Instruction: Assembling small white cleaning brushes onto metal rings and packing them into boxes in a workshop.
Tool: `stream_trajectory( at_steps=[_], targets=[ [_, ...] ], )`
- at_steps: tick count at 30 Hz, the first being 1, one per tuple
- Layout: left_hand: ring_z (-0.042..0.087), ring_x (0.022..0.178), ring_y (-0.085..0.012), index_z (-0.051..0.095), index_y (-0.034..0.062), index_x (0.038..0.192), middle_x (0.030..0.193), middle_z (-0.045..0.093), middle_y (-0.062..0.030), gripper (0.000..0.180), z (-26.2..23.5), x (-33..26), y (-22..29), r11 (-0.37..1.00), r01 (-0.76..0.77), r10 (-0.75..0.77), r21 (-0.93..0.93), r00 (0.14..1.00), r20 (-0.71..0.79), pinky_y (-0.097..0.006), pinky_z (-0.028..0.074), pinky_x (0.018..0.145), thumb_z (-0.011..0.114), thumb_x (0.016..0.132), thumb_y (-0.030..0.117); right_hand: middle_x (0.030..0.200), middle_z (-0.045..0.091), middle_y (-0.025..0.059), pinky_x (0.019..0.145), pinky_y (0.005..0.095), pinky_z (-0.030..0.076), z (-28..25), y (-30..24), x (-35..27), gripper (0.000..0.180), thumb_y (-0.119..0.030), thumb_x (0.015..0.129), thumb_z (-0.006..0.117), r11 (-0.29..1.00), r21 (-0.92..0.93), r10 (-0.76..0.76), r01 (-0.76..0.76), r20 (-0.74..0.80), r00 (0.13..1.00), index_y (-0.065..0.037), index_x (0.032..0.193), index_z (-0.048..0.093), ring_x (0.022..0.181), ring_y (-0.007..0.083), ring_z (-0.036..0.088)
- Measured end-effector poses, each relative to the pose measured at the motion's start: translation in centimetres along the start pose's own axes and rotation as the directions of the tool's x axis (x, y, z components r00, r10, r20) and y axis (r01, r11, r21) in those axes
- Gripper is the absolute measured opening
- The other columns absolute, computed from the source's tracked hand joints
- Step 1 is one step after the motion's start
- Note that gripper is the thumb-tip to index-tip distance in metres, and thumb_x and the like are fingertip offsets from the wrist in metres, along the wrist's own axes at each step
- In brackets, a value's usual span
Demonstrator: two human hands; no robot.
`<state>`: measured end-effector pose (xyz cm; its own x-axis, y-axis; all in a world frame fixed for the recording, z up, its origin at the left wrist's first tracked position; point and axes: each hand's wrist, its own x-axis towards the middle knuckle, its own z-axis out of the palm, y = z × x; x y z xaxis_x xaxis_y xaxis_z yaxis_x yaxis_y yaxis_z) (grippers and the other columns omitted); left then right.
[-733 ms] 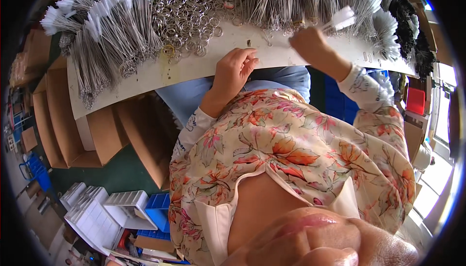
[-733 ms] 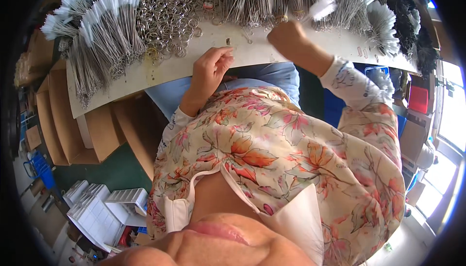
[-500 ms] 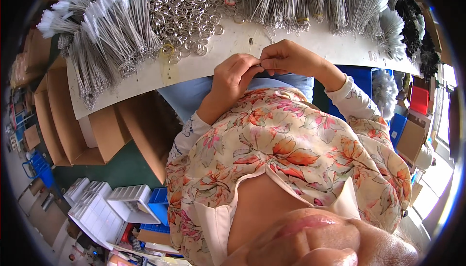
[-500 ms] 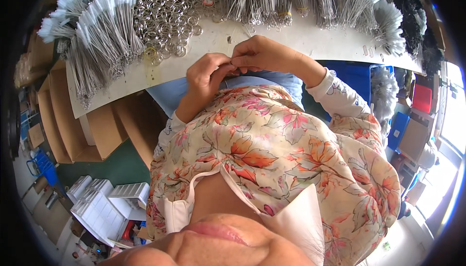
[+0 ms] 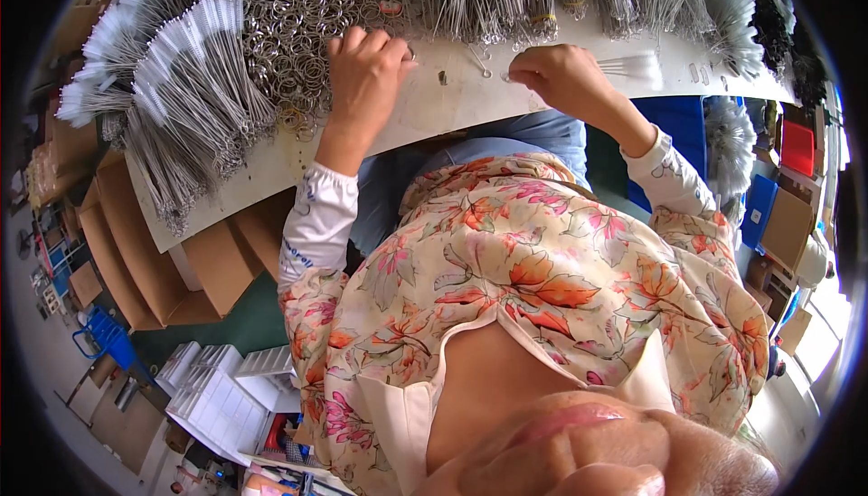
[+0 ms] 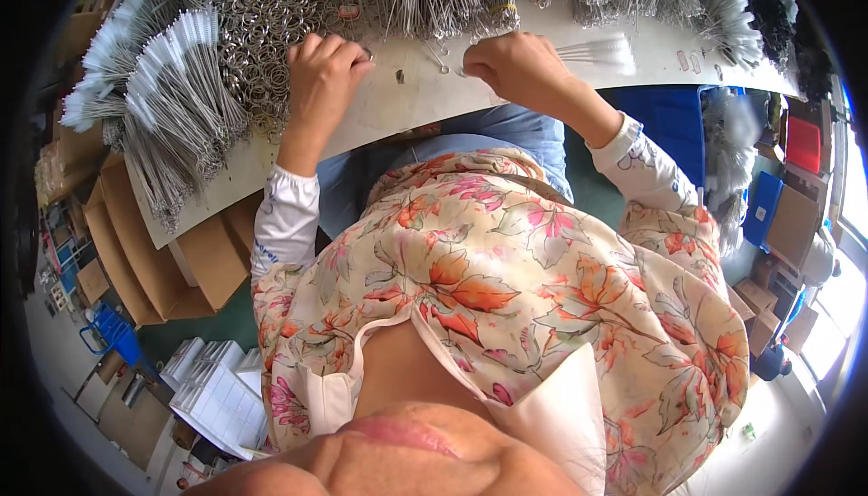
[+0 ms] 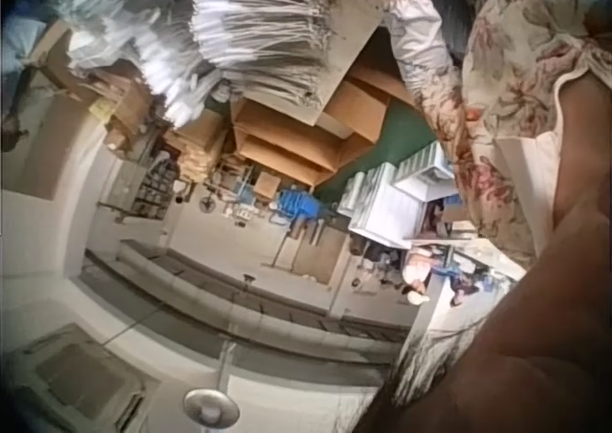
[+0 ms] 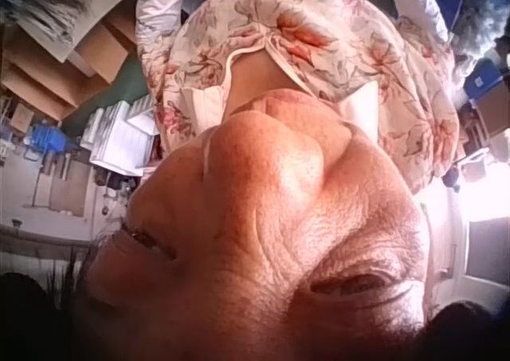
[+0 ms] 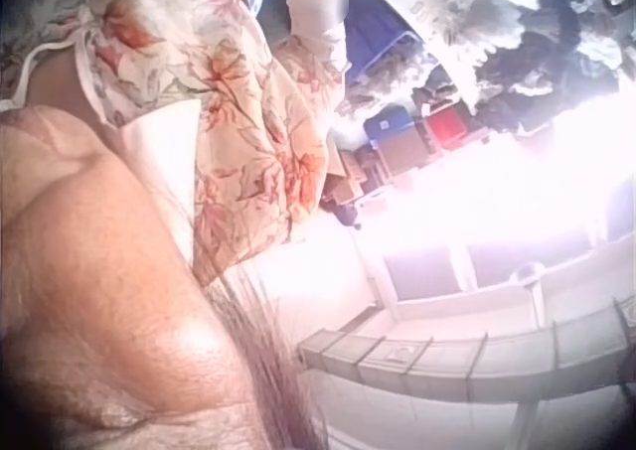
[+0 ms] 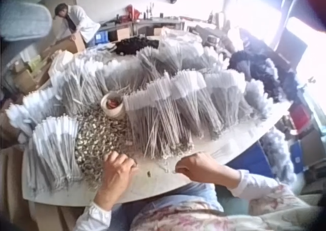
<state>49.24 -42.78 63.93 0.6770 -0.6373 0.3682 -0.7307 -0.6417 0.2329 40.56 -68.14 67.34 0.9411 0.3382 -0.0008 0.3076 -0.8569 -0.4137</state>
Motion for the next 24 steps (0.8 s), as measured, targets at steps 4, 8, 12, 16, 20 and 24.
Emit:
stream_trajectory(
  at_steps=[4,8,12,16,20,24],
  targets=[
    [0.051,0.073,-0.0208,0.063,0.0132,0.073,0.072,0.059,0.0024,0.013,-1.8,-1.7,-0.6,0.994,0.053,-0.067,-0.097,0.988,-0.141,-0.036,0.037,0.068,0.074,0.067,0.018,0.07,0.064,0.0062,0.057,0.0259,0.048,-0.2,-1.3,1.0,0.011,-0.01,0.084,0.058,0.865,0.496,0.121,-0.078,-0.054,0.991,-0.003,0.087,0.066,0.061,0.0137,0.061],
    [0.053,0.07,-0.0142,0.064,0.0085,0.078,0.069,0.058,0.002,0.014,-3.8,-1.9,1.2,0.722,0.311,-0.492,-0.618,0.859,-0.142,-0.03,0.042,0.067,0.073,0.075,0.018,0.073,0.064,0.005,0.061,0.023,0.048,-0.9,-4.5,3.5,0.013,-0.011,0.088,0.057,0.722,0.692,0.072,0.008,-0.086,0.994,0.0,0.092,0.065,0.067,0.0097,0.06],
    [0.052,0.07,-0.007,0.06,0.0022,0.089,0.075,0.057,0.0004,0.015,-4.2,-2.5,3.1,-0.137,0.112,-0.616,-0.984,0.768,0.173,-0.022,0.043,0.062,0.06,0.089,0.017,0.091,0.061,0.0058,0.065,0.0223,0.048,-1.5,-6.9,4.8,0.014,-0.01,0.089,0.058,0.645,0.761,0.01,0.075,-0.107,0.994,0.002,0.096,0.063,0.076,0.0088,0.059],
    [0.055,0.075,-0.0089,0.056,0.0013,0.097,0.086,0.059,-0.0035,0.014,-4.7,-2.2,5.4,-0.452,-0.065,-0.539,-0.89,0.814,0.215,-0.02,0.044,0.063,0.052,0.094,0.014,0.099,0.06,0.008,0.071,0.0259,0.05,-0.8,-8.7,5.5,0.012,-0.009,0.083,0.064,0.58,0.748,-0.085,0.323,-0.338,0.937,-0.001,0.091,0.065,0.083,0.0163,0.061],
    [0.058,0.085,-0.0123,0.055,-0.0015,0.1,0.093,0.06,-0.0084,0.014,-4.1,-2.7,5.2,-0.343,-0.086,-0.586,-0.936,0.798,0.141,-0.026,0.048,0.076,0.05,0.094,0.01,0.094,0.063,0.0085,0.073,0.0298,0.052,-0.3,-9.7,5.1,0.01,-0.008,0.079,0.068,0.551,0.733,-0.101,0.4,-0.417,0.903,-0.002,0.087,0.067,0.085,0.0216,0.063],
    [0.059,0.079,-0.0119,0.055,-0.0033,0.096,0.091,0.061,-0.0099,0.008,-6.6,-1.8,5.9,0.373,-0.044,-0.543,-0.927,0.8,-0.256,-0.024,0.049,0.068,0.053,0.09,0.002,0.094,0.064,0.0092,0.073,0.0301,0.052,-1.2,-9.4,4.7,0.009,-0.006,0.078,0.068,0.51,0.75,-0.152,0.422,-0.404,0.902,0.0,0.085,0.067,0.085,0.022,0.064]
  ],
)
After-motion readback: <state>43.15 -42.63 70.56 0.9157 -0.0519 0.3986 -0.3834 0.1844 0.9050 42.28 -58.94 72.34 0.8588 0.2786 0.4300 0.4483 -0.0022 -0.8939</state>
